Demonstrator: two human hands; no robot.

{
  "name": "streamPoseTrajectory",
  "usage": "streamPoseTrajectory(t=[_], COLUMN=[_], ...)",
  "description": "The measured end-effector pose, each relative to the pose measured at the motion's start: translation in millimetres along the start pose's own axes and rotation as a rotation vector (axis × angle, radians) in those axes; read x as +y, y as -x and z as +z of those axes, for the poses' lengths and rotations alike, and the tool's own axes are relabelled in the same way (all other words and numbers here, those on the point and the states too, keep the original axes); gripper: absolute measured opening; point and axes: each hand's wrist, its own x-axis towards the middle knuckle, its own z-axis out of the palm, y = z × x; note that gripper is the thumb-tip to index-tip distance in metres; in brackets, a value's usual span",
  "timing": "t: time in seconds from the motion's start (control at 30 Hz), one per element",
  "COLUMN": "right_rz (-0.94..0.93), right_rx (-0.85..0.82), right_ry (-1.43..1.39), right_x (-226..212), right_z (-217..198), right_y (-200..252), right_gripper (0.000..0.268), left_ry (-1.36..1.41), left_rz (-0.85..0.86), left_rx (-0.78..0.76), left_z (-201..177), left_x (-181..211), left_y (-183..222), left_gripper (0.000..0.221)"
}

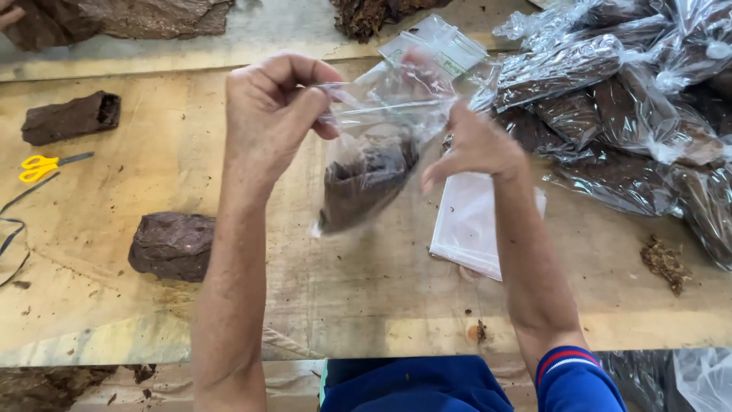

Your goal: The person places dark brown rectangular food blocks into clear plastic bags, seals each bag, and sets it aside. The process is repeated for several blocks on a wooden worktable.

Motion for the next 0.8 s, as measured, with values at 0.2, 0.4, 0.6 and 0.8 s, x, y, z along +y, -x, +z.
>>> streamPoseTrajectory(t=[0.2,0.4,0.6,0.8], right_rz=[-0.323,0.169,0.381,0.403], right_rx=[-0.001,0.133,0.24,0.341], right_ry=[-0.513,-1.018,-0.96,-1.129], right_x=[-28,5,48,50], right_z=[75,114,143,149], right_y=[-16,-41,-52,-55], right_gripper=[0.031,0.02,0.019,0.023], left_ry=[0.039,-0.194,-0.202,-0.102], left_rz=[-0.011,0.11,-0.574,-0.439], left_rx=[-0.001,0.264,-0.012,0.029], left_z=[3,-31,-17,12], left_x=[-15,-100,-192,-240], left_y=[-8,-14,20,19], left_gripper=[0.028,0.067,0.113,0.028])
